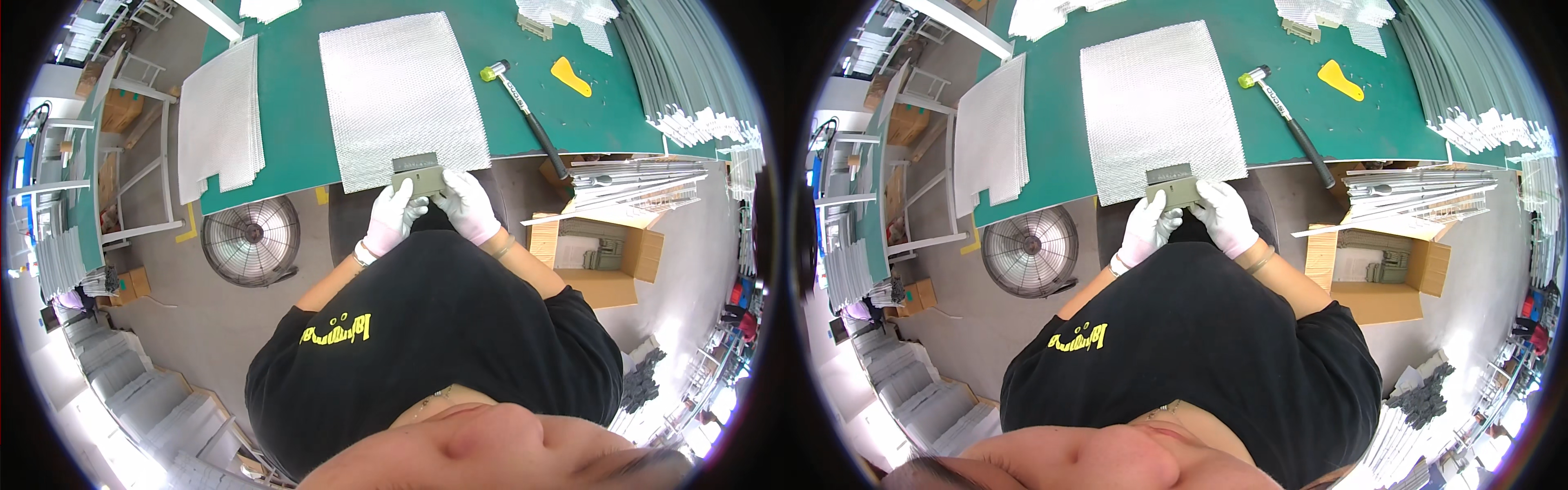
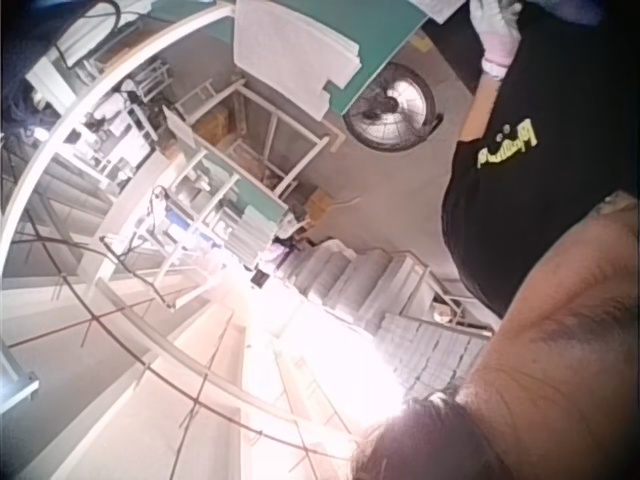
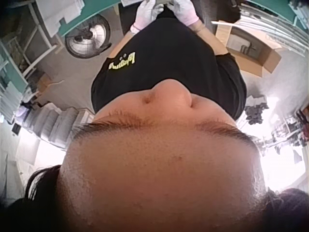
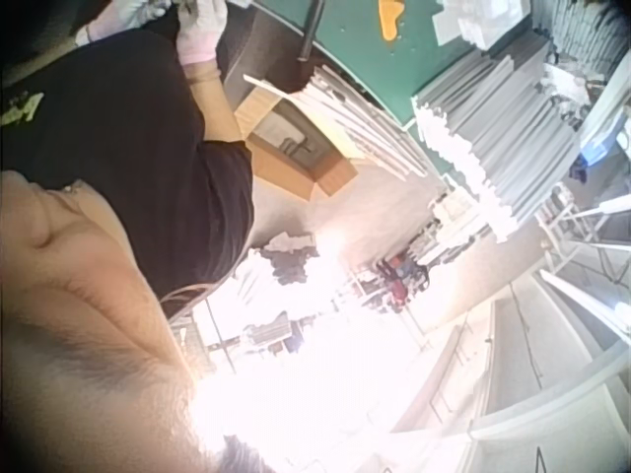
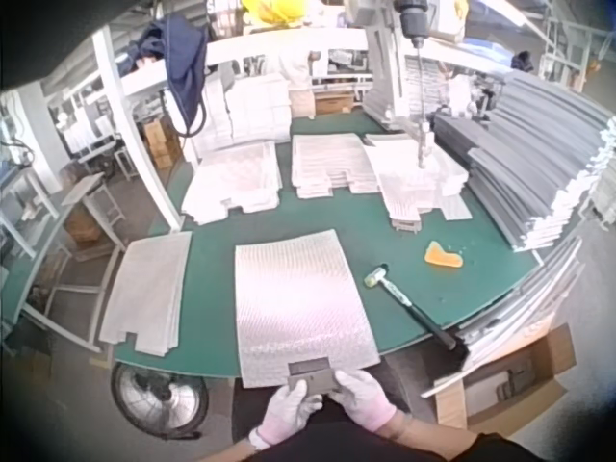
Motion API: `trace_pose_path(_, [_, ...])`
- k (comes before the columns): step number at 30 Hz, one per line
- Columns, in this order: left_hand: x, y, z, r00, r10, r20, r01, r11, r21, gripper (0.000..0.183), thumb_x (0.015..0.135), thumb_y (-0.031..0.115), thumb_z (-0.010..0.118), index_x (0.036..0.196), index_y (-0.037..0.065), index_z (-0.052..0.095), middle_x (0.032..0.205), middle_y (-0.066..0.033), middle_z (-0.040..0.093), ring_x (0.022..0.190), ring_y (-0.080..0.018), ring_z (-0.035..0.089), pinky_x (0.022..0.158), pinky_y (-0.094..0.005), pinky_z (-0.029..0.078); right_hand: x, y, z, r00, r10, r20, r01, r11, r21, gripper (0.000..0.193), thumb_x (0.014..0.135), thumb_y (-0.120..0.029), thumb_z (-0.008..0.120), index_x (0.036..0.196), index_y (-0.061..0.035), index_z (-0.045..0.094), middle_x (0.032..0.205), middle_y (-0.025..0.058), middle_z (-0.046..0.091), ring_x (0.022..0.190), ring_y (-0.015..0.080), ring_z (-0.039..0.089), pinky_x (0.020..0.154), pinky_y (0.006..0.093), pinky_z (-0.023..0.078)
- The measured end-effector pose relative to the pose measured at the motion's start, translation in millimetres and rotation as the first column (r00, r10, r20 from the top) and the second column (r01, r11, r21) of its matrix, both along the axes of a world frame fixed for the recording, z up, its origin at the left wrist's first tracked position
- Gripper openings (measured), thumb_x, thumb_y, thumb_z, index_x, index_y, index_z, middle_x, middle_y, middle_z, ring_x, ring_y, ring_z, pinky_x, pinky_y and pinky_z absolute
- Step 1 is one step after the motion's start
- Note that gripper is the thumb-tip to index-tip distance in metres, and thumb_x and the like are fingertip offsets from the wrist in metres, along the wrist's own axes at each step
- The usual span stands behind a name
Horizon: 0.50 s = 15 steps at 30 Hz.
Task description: The person assembles metal frames by placing a mesh sheet on a workbench, inserting metal bars into the sheet's edges, and securing them with a power drill. The process is repeated for multiple units, with the person handling mesh sheets, metal bars, and a plastic component during assembly.
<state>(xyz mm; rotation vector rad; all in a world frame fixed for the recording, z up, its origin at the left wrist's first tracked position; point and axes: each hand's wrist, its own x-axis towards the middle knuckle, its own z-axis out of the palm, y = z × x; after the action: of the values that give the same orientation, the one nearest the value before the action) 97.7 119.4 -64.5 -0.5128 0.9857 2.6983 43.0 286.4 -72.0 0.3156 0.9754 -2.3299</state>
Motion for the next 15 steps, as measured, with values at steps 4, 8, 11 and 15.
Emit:
trace_pose_path(4, [7, -15, 38, 0.93, -0.354, 0.097, 0.367, 0.906, -0.209, 0.054, 0.103, 0.038, 0.05, 0.136, -0.006, 0.046, 0.129, -0.016, 0.058, 0.108, -0.0226, 0.063, 0.096, -0.0357, 0.05, 5, 4, 2, 0.985, 0.101, -0.138, -0.065, 0.968, 0.242, 0.038, 0.101, -0.035, 0.054, 0.12, -0.0021, 0.059, 0.113, 0.0092, 0.064, 0.099, 0.0172, 0.062, 0.086, 0.0349, 0.051])
trace_pose_path(8, [-25, -71, 86, 0.246, -0.919, 0.31, 0.774, -0.007, -0.634, 0.063, 0.097, 0.04, 0.055, 0.145, 0.0, 0.043, 0.138, -0.0248, 0.052, 0.13, -0.0294, 0.053, 0.108, -0.0347, 0.041, 6, -2, -13, 0.872, 0.447, -0.198, -0.374, 0.871, 0.318, 0.051, 0.105, -0.044, 0.042, 0.12, 0.0011, 0.059, 0.107, 0.0099, 0.067, 0.092, 0.0146, 0.063, 0.084, 0.0302, 0.051])
trace_pose_path(11, [-99, -67, 139, 0.288, -0.948, 0.138, 0.463, 0.011, -0.886, 0.059, 0.096, 0.045, 0.056, 0.14, 0.007, 0.051, 0.139, -0.0191, 0.054, 0.125, -0.0282, 0.054, 0.109, -0.0388, 0.038, 7, -19, -5, 0.89, 0.366, -0.271, -0.299, 0.919, 0.258, 0.048, 0.106, -0.041, 0.041, 0.107, 0.0002, 0.065, 0.093, 0.0071, 0.068, 0.074, 0.0098, 0.059, 0.071, 0.0259, 0.05])
trace_pose_path(15, [-159, -49, 69, 0.41, -0.912, -0.03, -0.649, -0.269, -0.712, 0.064, 0.093, 0.053, 0.054, 0.141, 0.012, 0.052, 0.143, -0.0194, 0.049, 0.136, -0.0353, 0.041, 0.114, -0.0556, 0.023, 9, -17, 13, 0.924, 0.16, -0.348, -0.011, 0.919, 0.394, 0.043, 0.106, -0.04, 0.041, 0.106, -0.0021, 0.063, 0.084, 0.0047, 0.065, 0.067, 0.0083, 0.055, 0.06, 0.0239, 0.044])
